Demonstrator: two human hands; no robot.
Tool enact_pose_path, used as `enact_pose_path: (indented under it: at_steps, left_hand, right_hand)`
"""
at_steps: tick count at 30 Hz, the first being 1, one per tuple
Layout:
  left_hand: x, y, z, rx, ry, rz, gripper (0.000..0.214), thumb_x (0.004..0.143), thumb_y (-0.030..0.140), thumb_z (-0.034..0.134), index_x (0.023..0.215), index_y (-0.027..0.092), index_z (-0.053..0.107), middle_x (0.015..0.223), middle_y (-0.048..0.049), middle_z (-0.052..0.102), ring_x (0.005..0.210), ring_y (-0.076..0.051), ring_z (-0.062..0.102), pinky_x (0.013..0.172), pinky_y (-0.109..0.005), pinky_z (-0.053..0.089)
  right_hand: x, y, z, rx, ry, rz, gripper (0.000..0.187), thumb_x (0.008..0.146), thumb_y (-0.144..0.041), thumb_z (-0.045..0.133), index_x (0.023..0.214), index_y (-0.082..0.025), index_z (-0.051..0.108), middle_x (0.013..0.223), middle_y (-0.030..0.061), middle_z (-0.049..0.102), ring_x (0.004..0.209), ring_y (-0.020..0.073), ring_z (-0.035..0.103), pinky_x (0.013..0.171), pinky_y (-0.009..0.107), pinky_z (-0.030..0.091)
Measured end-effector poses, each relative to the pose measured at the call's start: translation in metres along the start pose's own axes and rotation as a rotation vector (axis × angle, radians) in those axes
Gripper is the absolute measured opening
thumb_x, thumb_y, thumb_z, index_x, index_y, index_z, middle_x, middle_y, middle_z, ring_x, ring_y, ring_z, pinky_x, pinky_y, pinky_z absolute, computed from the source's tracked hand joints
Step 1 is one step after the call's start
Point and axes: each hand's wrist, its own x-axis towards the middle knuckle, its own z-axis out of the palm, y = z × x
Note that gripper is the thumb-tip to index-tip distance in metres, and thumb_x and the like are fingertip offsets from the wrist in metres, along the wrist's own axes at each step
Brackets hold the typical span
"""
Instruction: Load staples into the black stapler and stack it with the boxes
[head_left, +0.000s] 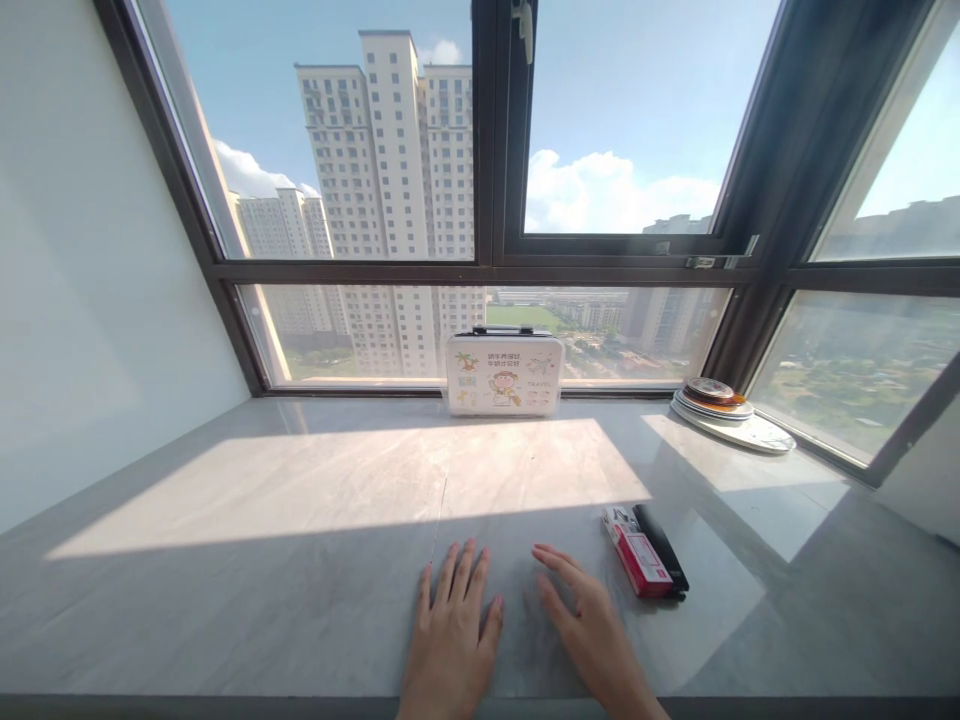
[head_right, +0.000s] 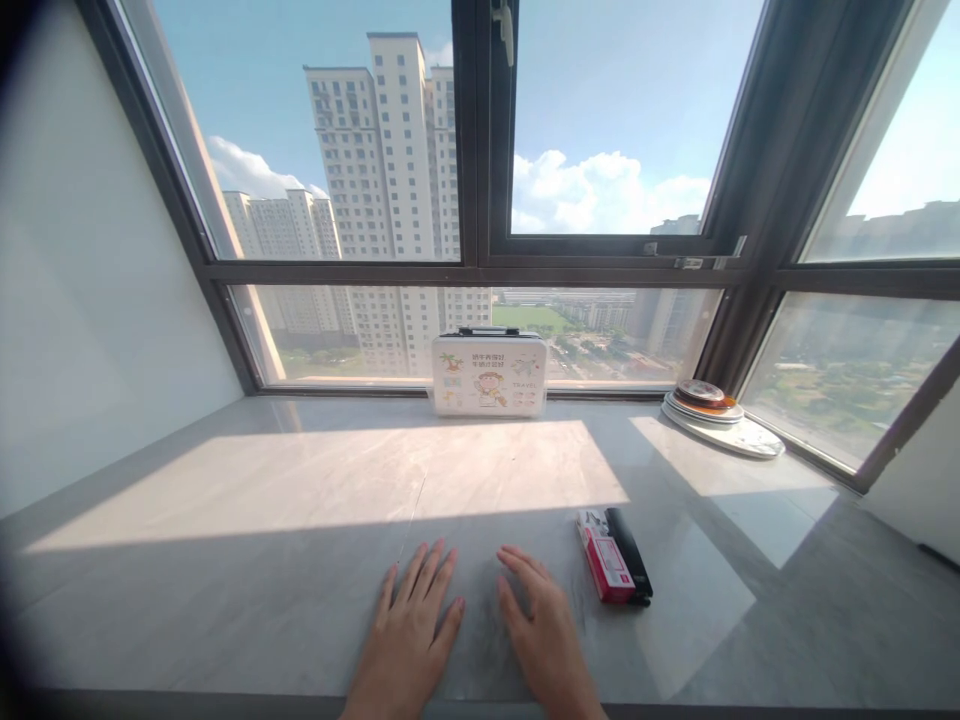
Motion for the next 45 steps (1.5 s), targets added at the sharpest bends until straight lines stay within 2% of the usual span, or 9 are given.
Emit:
enact_pose_path:
  at_steps: [3, 6, 11, 15, 21, 25, 31, 41, 45]
  left_hand:
    - [0.000, 0.000, 0.002, 0.001, -0.005, -0.005, 0.055, 0.103, 0.050, 0.028, 0.156, 0.037, 0.026, 0.165, 0.0044, 0.021, 0.152, -0.026, 0.020, 0.123, -0.058, 0.016]
    - [0.001, 0.000, 0.003, -0.001, -0.008, -0.016, 0.055, 0.102, 0.050, 0.028, 0.156, 0.037, 0.026, 0.165, 0.0043, 0.022, 0.152, -0.026, 0.020, 0.123, -0.057, 0.015]
    - [0.001, -0.002, 0.007, -0.002, 0.001, -0.017, 0.055, 0.102, 0.048, 0.032, 0.155, 0.036, 0.031, 0.164, 0.0032, 0.025, 0.152, -0.027, 0.021, 0.123, -0.055, 0.014]
    - [0.001, 0.000, 0.004, -0.042, 0.012, -0.018, 0.054, 0.101, 0.048, 0.035, 0.153, 0.035, 0.036, 0.163, 0.0018, 0.031, 0.150, -0.027, 0.027, 0.123, -0.056, 0.014]
    - [0.015, 0.025, -0.024, -0.236, 0.039, -0.172, 0.051, 0.102, 0.054, 0.031, 0.137, 0.027, 0.056, 0.137, -0.0032, 0.062, 0.126, -0.023, 0.053, 0.115, -0.044, 0.034]
    - [0.031, 0.044, -0.032, -0.282, 0.091, -0.259, 0.056, 0.097, 0.053, 0.042, 0.141, 0.019, 0.049, 0.133, -0.0087, 0.061, 0.121, -0.024, 0.055, 0.102, -0.035, 0.044]
    - [0.032, 0.036, -0.022, -0.279, 0.153, -0.218, 0.040, 0.089, 0.030, 0.054, 0.128, 0.024, 0.058, 0.117, -0.0060, 0.062, 0.105, -0.022, 0.061, 0.092, -0.030, 0.047]
    - [0.054, -0.053, -0.026, -0.247, 0.270, -0.303, 0.033, 0.093, 0.039, 0.052, 0.119, 0.024, 0.064, 0.109, -0.0052, 0.063, 0.100, -0.024, 0.064, 0.087, -0.033, 0.050]
    - [0.027, -0.068, -0.028, -0.208, 0.320, -0.337, 0.036, 0.094, 0.043, 0.050, 0.121, 0.024, 0.063, 0.114, -0.0066, 0.063, 0.107, -0.027, 0.061, 0.093, -0.037, 0.048]
  right_hand:
    - [0.003, 0.017, -0.046, 0.118, 0.215, 0.054, 0.055, 0.095, -0.058, 0.043, 0.132, -0.022, 0.063, 0.125, 0.0124, 0.066, 0.100, 0.0240, 0.066, 0.073, 0.030, 0.054]
    - [0.014, 0.055, -0.101, -0.084, 0.413, 0.224, 0.064, 0.088, -0.067, 0.049, 0.127, -0.019, 0.065, 0.091, 0.0092, 0.070, 0.072, 0.0210, 0.061, 0.065, 0.031, 0.048]
    - [0.033, 0.104, -0.139, -0.015, 0.060, 0.330, 0.064, 0.081, -0.072, 0.050, 0.107, -0.017, 0.073, 0.073, 0.0049, 0.069, 0.070, 0.0238, 0.062, 0.066, 0.033, 0.047]
    - [0.033, 0.092, -0.112, 0.143, -0.056, 0.216, 0.058, 0.085, -0.070, 0.046, 0.081, -0.019, 0.072, 0.077, 0.0045, 0.071, 0.075, 0.0230, 0.062, 0.066, 0.029, 0.046]
    - [0.028, 0.026, -0.029, 0.147, -0.027, 0.199, 0.060, 0.091, -0.068, 0.040, 0.097, -0.019, 0.074, 0.078, 0.0032, 0.073, 0.073, 0.0222, 0.065, 0.064, 0.027, 0.045]
    - [0.024, -0.007, 0.010, 0.023, 0.082, 0.221, 0.057, 0.095, -0.066, 0.036, 0.107, -0.024, 0.073, 0.073, 0.0019, 0.071, 0.067, 0.0204, 0.064, 0.061, 0.026, 0.042]
    - [0.010, 0.006, 0.005, 0.139, 0.103, 0.264, 0.059, 0.092, -0.070, 0.042, 0.112, -0.022, 0.072, 0.067, -0.0009, 0.064, 0.063, 0.0195, 0.061, 0.057, 0.026, 0.041]
    - [0.001, 0.012, -0.002, 0.159, 0.087, 0.269, 0.052, 0.091, -0.068, 0.047, 0.105, -0.024, 0.072, 0.063, -0.0032, 0.052, 0.062, 0.0181, 0.055, 0.056, 0.026, 0.037]
    - [0.000, 0.012, -0.002, 0.148, 0.090, 0.270, 0.053, 0.091, -0.067, 0.047, 0.109, -0.023, 0.071, 0.064, -0.0031, 0.053, 0.061, 0.0180, 0.056, 0.057, 0.026, 0.038]
